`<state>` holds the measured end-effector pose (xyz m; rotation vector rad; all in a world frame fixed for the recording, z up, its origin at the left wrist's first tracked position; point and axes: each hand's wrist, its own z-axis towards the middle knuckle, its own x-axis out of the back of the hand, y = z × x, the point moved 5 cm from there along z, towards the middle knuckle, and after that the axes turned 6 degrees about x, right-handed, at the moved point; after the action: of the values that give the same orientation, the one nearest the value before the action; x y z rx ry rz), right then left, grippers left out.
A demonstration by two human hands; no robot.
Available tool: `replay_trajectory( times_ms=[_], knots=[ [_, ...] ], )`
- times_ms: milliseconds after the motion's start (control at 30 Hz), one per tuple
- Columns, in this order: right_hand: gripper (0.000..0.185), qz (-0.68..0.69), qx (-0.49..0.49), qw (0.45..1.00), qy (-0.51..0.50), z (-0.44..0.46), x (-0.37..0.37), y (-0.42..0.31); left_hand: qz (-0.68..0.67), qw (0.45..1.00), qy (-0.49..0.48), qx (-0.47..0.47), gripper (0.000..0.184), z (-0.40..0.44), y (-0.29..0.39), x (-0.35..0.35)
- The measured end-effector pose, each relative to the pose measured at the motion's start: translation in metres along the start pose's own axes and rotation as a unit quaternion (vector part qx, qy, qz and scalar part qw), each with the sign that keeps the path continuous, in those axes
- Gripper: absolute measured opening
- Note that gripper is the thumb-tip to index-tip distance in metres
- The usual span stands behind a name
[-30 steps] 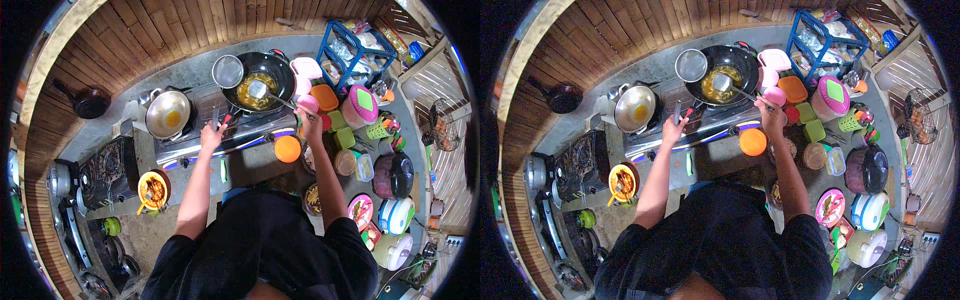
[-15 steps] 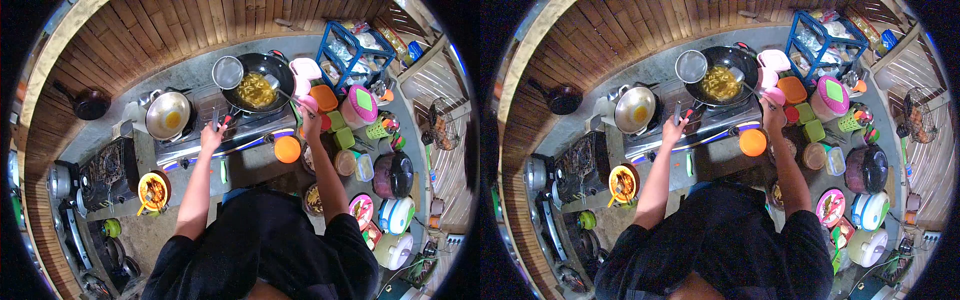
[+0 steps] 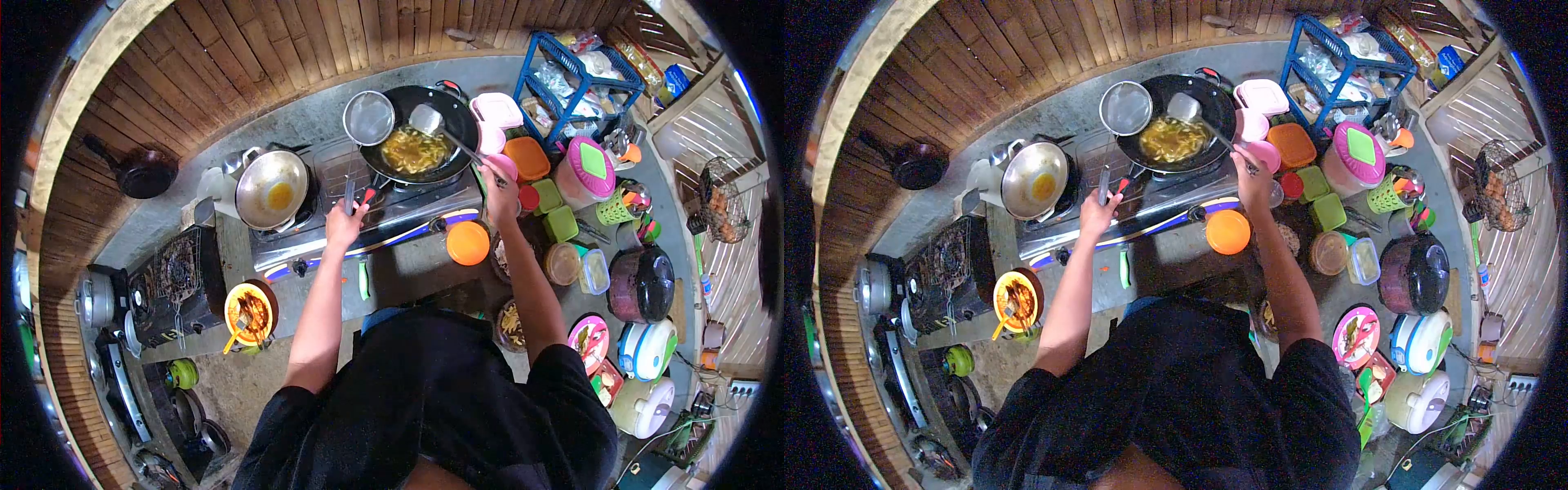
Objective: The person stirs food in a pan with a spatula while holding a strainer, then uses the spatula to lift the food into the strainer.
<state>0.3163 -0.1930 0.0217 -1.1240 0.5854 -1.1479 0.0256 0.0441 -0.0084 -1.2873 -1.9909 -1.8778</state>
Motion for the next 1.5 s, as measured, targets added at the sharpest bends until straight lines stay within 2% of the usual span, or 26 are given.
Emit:
replay_trajectory(
  times_ms=[33,100,233,300,333,400,433,500,533,633,700,733,800,900,1033,1100,1200,1433,1500],
  knots=[
    [0.025,0.000,0.000,1.000,0.000,0.000,0.001,-0.007,-0.001,1.000,0.002,-0.004,0.034,-0.001,0.000,0.000],
    [0.024,-0.121,0.055,0.991,0.016,0.001,0.006,-0.030,-0.003,1.000,0.006,-0.008,0.034,0.001,-0.001,0.001],
    [0.024,-0.160,0.112,0.981,0.022,0.007,0.001,-0.015,-0.005,1.000,-0.004,-0.002,0.033,0.000,0.002,0.001],
    [0.026,-0.043,0.022,0.999,-0.014,0.007,-0.006,0.006,-0.002,1.000,-0.004,0.005,0.032,-0.002,0.002,0.001],
    [0.026,-0.042,0.022,0.999,-0.014,0.008,-0.009,0.012,-0.005,1.000,-0.001,-0.004,0.032,-0.001,0.001,0.001],
    [0.028,0.075,-0.064,0.995,-0.024,0.006,-0.016,0.020,-0.008,1.000,0.002,-0.012,0.031,-0.001,0.002,0.000],
    [0.028,0.075,-0.064,0.995,-0.025,0.004,-0.016,0.015,-0.006,1.000,0.001,-0.005,0.031,-0.001,0.002,0.001],
    [0.030,0.118,-0.144,0.982,-0.038,-0.002,-0.016,0.008,-0.005,1.000,-0.001,0.004,0.031,-0.002,0.003,0.001],
    [0.030,0.117,-0.144,0.982,-0.039,-0.002,-0.016,0.002,-0.003,1.000,0.000,0.002,0.031,-0.001,0.002,0.001],
    [0.031,0.122,-0.114,0.985,-0.041,0.000,-0.014,-0.003,0.000,1.000,0.001,-0.001,0.031,-0.002,0.003,0.001],
    [0.029,0.114,-0.015,0.993,-0.026,0.007,-0.011,-0.004,0.002,1.000,0.000,-0.002,0.031,0.000,0.000,0.000],
    [0.029,0.114,-0.015,0.993,-0.025,0.007,-0.008,-0.001,0.004,1.000,0.001,-0.009,0.031,0.002,-0.002,-0.001],
    [0.025,-0.074,0.043,0.996,0.003,0.010,0.001,-0.008,0.007,1.000,0.003,-0.017,0.031,0.004,-0.004,-0.002],
    [0.022,-0.125,0.100,0.987,0.027,0.003,0.009,-0.028,-0.002,1.000,0.006,-0.016,0.032,0.002,-0.003,-0.002],
    [0.025,-0.171,0.096,0.980,0.025,-0.002,0.010,-0.025,0.001,1.000,0.007,-0.013,0.032,0.001,0.000,0.000],
    [0.027,0.002,-0.056,0.998,-0.005,-0.006,0.008,-0.010,0.001,1.000,0.004,-0.014,0.032,0.000,0.000,0.000],
    [0.028,0.039,-0.107,0.993,-0.029,-0.007,0.003,0.006,0.004,1.000,0.000,-0.008,0.033,0.001,-0.001,-0.001],
    [0.027,0.093,-0.076,0.993,-0.019,-0.001,-0.002,-0.011,-0.009,1.000,-0.001,-0.008,0.034,-0.001,0.001,0.001],
    [0.026,-0.056,0.023,0.998,0.014,0.003,0.005,-0.031,-0.001,1.000,0.001,-0.012,0.034,-0.001,0.001,0.001]
  ],
)
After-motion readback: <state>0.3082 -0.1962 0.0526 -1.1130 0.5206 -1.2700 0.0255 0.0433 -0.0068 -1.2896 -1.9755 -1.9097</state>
